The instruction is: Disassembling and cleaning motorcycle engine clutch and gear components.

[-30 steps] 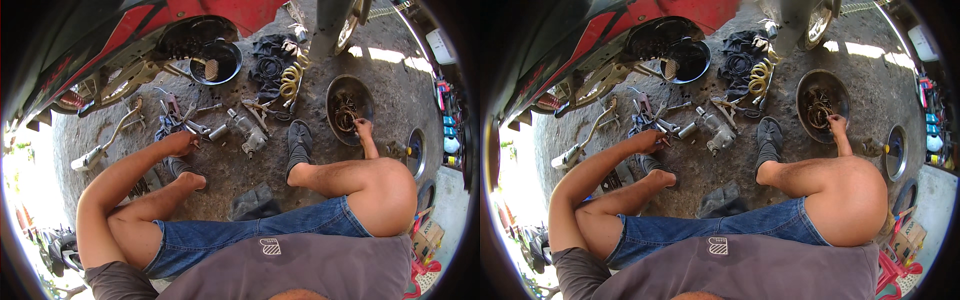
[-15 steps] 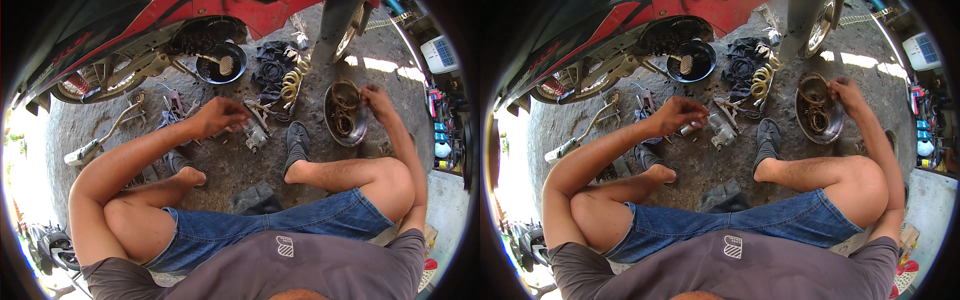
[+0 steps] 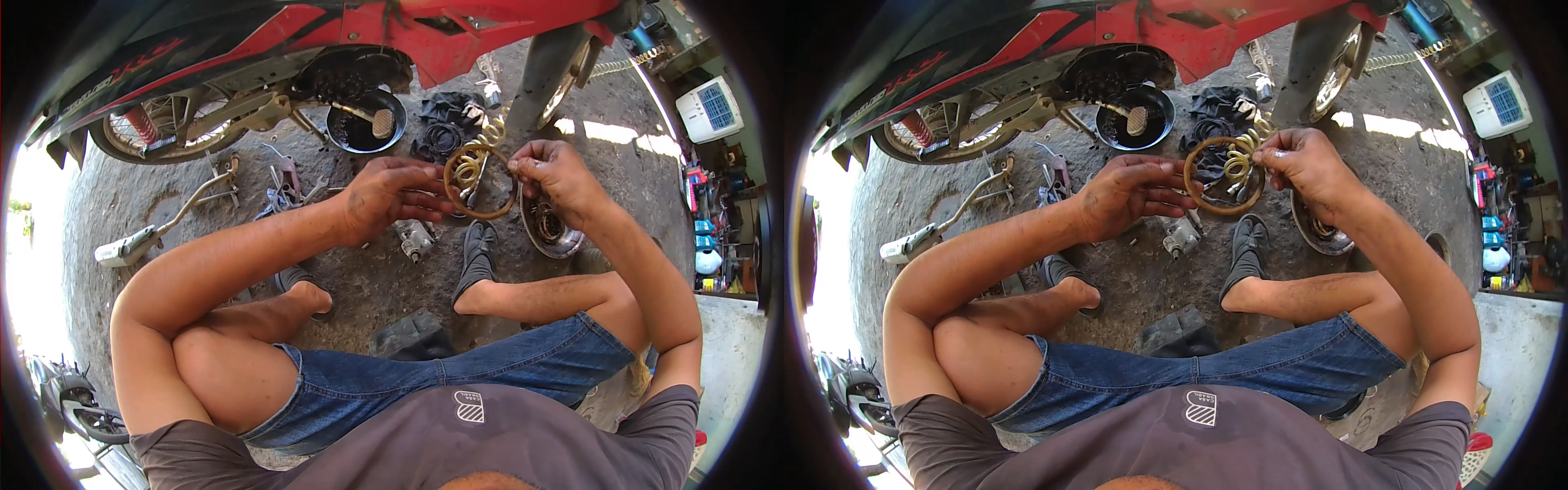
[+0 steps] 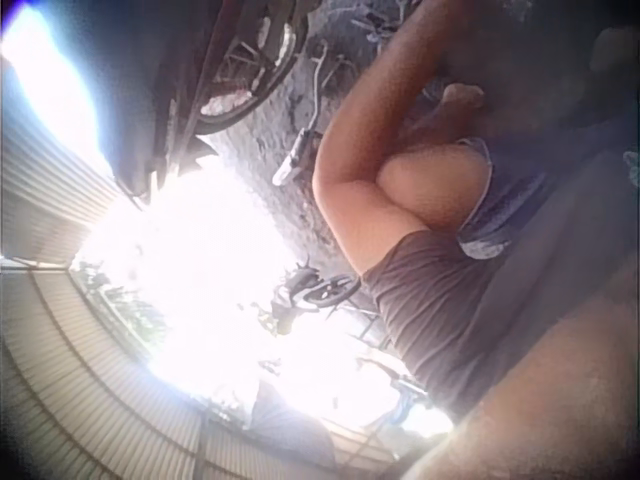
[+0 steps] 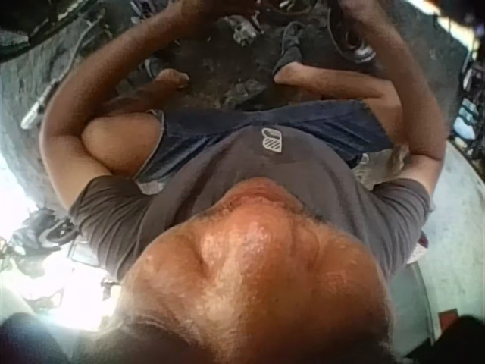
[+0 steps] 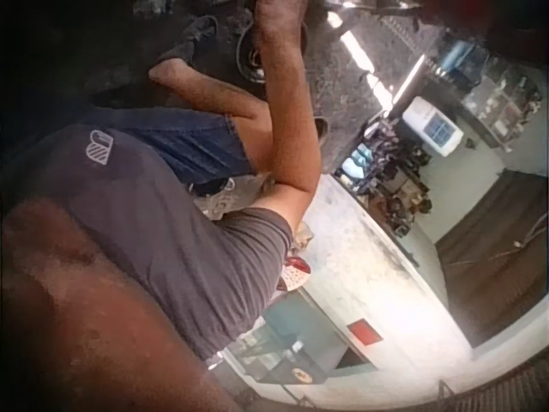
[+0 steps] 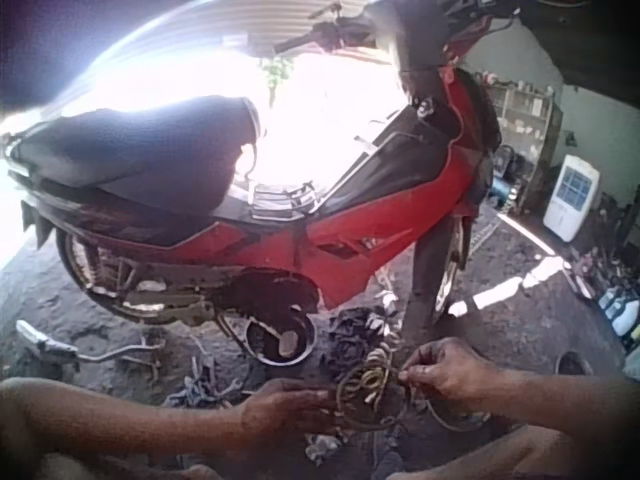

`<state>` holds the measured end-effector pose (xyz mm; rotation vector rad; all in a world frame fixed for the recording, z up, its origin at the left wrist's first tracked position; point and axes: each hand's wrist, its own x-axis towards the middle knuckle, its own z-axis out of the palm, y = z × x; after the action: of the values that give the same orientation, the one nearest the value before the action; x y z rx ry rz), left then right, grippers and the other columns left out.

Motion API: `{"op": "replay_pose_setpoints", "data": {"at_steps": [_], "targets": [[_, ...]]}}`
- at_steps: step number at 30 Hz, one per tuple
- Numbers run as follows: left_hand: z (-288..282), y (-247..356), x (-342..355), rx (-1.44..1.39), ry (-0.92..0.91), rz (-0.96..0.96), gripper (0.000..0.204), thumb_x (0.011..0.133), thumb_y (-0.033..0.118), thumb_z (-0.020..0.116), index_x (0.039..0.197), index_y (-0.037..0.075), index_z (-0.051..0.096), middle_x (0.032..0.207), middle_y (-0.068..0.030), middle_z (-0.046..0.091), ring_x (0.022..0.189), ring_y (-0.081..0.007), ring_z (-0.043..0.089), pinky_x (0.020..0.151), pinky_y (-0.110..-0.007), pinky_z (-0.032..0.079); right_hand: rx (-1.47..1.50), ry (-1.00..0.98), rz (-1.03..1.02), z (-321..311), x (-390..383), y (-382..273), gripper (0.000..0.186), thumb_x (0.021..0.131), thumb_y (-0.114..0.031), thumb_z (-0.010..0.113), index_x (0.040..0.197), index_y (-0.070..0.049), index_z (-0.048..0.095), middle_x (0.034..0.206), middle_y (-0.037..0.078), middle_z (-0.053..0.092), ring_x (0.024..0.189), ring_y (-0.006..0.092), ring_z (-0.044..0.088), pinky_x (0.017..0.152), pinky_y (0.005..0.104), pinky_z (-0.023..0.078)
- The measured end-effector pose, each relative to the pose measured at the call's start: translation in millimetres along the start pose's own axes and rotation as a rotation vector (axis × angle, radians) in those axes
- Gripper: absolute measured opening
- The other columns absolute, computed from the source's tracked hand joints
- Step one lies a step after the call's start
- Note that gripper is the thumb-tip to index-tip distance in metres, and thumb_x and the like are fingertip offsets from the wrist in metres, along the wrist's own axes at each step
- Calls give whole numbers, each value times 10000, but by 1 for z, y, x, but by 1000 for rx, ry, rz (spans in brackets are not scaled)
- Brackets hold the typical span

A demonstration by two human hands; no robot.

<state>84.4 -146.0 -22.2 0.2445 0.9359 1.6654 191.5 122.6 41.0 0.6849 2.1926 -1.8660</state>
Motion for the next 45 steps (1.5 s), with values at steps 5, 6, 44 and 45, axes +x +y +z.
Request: {"op": "replay_pose_setpoints", "data": {"at_steps": [5,6,44,45], "targets": [[-5,-9,-9,43,54,-61,360,1016,217,612,1269,-40,620,1123,-145,724,963,-247,730,875,-363,603,-88,-64,-36,15,6,11,121,962,-115,701,953,-10,642,769,0,608,619,73,543,574,227,453],[-5,-11,-11,94,81,-79,352,1014,211,618,1265,-36,630,1117,-139,726,955,-241,732,865,-357,608,-148,-82,-75,18,8,13,121,964,-116,700,958,-9,643,777,0,610,627,69,541,574,226,451],[-13,-18,-15,274,116,-70,326,1012,219,643,1220,-30,676,1046,-123,738,877,-189,738,786,-307,622,-839,-90,-812,40,9,5,115,880,-23,714,955,19,638,826,169,662,741,305,680,664,387,525],[-13,-18,-15,277,102,-68,330,1012,219,644,1228,-28,675,1049,-122,740,876,-186,737,784,-304,621,-822,-109,-756,40,9,5,130,883,-40,724,970,16,646,839,163,675,745,283,683,670,376,527]]}}
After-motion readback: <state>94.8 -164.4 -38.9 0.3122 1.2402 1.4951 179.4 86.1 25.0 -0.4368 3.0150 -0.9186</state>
